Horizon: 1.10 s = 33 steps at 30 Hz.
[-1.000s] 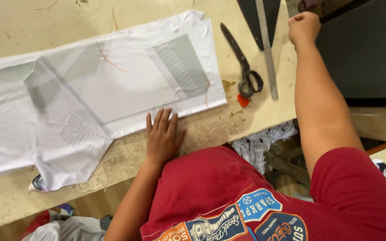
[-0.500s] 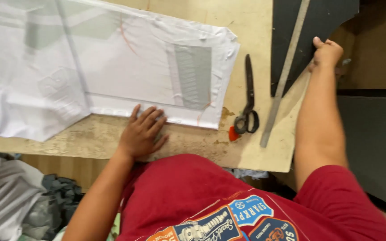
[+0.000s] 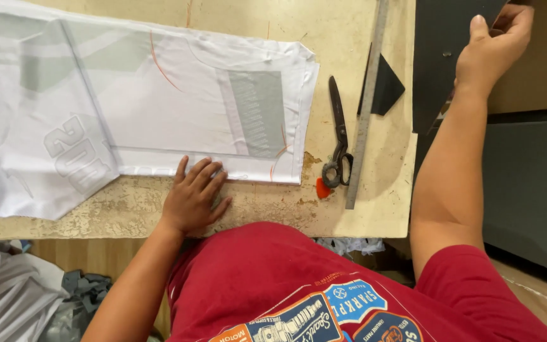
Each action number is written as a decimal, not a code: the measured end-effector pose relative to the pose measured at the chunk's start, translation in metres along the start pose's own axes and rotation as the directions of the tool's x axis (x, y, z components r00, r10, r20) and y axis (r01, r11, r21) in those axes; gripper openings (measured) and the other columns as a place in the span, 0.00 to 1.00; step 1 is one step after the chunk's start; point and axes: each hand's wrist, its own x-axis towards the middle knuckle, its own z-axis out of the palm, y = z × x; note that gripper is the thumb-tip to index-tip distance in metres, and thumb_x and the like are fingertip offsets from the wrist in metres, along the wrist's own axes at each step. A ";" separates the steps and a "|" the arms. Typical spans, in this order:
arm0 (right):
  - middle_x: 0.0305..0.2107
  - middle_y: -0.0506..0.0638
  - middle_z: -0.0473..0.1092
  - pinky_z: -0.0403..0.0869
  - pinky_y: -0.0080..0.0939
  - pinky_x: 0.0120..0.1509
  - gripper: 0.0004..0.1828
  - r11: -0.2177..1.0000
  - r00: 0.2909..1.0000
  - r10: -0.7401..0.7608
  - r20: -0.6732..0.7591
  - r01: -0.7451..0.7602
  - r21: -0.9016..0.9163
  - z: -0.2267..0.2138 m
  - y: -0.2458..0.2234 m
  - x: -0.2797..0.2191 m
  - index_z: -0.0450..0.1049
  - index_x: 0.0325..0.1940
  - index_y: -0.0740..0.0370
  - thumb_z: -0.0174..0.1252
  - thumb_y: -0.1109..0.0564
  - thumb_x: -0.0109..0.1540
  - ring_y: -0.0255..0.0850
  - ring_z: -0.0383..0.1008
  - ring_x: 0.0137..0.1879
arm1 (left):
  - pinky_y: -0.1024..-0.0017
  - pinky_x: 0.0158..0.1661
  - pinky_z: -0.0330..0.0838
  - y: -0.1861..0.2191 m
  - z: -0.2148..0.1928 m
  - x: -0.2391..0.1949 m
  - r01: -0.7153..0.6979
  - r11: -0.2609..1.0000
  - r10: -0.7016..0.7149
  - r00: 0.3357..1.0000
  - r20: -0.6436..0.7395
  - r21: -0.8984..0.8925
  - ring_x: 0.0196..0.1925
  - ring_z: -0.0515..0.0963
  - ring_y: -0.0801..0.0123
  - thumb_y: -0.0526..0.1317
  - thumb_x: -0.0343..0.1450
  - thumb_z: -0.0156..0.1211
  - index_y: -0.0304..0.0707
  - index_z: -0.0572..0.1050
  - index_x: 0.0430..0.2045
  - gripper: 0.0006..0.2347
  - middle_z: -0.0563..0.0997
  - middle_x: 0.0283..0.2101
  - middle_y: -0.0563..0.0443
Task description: Cutting out garment pieces from printed fabric using scissors, tailor's chalk, and a template.
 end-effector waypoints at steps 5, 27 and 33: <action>0.34 0.54 0.76 0.75 0.44 0.38 0.16 0.889 0.915 -0.390 -0.105 0.345 -0.300 -0.022 0.000 -0.004 0.76 0.45 0.63 0.74 0.71 0.58 0.45 0.76 0.35 | 0.41 0.69 0.51 -0.003 0.004 -0.006 -0.021 0.999 0.019 0.996 -0.083 -0.032 0.62 0.76 0.49 0.53 0.72 0.59 0.37 0.77 0.49 0.20 0.78 0.57 0.41; 0.54 0.48 0.73 0.73 0.37 0.65 0.13 0.651 0.604 -0.230 0.763 -0.487 0.582 0.082 -0.291 -0.234 0.72 0.59 0.63 0.59 0.67 0.70 0.36 0.74 0.60 | 0.76 0.53 0.75 -0.122 -0.173 0.013 0.506 0.293 -0.422 0.830 0.365 -0.811 0.54 0.77 0.71 0.38 0.75 0.63 0.31 0.71 0.56 0.16 0.78 0.52 0.52; 0.37 0.47 0.75 0.77 0.36 0.45 0.07 0.791 0.394 0.295 0.871 -0.612 0.009 0.042 -0.257 -0.250 0.76 0.47 0.60 0.62 0.59 0.66 0.36 0.76 0.42 | 0.73 0.59 0.75 -0.168 -0.150 -0.003 0.366 0.244 -0.616 0.774 0.148 -0.898 0.55 0.78 0.68 0.36 0.76 0.62 0.35 0.71 0.54 0.13 0.79 0.53 0.49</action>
